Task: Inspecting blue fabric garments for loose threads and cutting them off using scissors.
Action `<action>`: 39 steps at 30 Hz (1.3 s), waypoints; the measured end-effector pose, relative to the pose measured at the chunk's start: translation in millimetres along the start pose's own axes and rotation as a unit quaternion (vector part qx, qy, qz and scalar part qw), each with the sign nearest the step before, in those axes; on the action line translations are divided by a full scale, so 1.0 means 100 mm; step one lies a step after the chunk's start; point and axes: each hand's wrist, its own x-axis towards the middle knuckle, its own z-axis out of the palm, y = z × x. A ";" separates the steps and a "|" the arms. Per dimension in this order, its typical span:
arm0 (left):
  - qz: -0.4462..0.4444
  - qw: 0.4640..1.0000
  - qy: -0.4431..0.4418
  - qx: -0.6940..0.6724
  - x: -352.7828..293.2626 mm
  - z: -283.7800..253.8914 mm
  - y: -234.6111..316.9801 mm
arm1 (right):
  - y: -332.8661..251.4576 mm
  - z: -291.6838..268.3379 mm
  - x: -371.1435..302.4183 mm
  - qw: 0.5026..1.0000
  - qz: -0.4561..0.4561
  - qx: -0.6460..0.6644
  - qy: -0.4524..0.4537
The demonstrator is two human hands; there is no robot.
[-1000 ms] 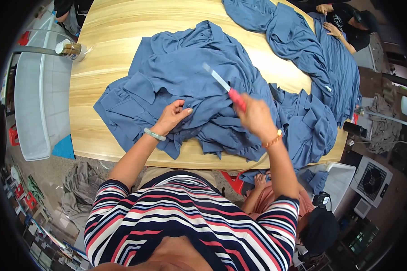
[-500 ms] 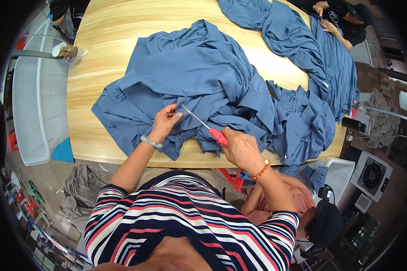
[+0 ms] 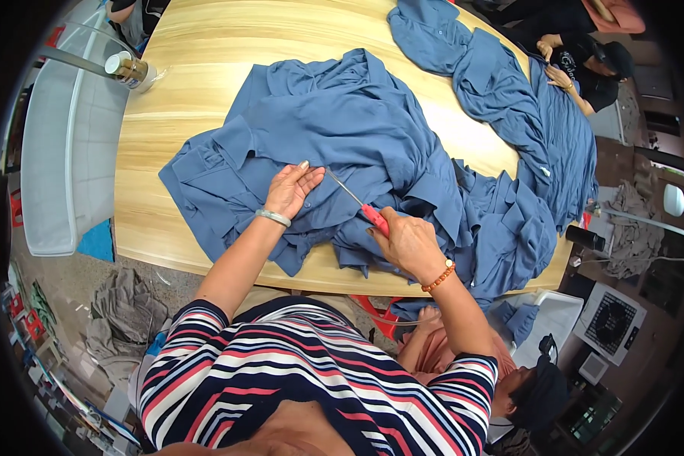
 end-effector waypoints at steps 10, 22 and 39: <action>0.027 0.996 0.008 0.079 -0.09 -0.10 0.04 | -0.07 0.04 0.04 1.000 -0.006 0.008 0.010; 0.072 0.990 0.036 -0.119 -0.02 -0.12 0.27 | -0.25 0.13 0.26 0.999 -0.040 0.002 0.011; 0.072 0.995 -0.006 -0.073 -0.12 -0.22 0.38 | -0.43 0.23 0.46 0.997 -0.069 -0.019 -0.034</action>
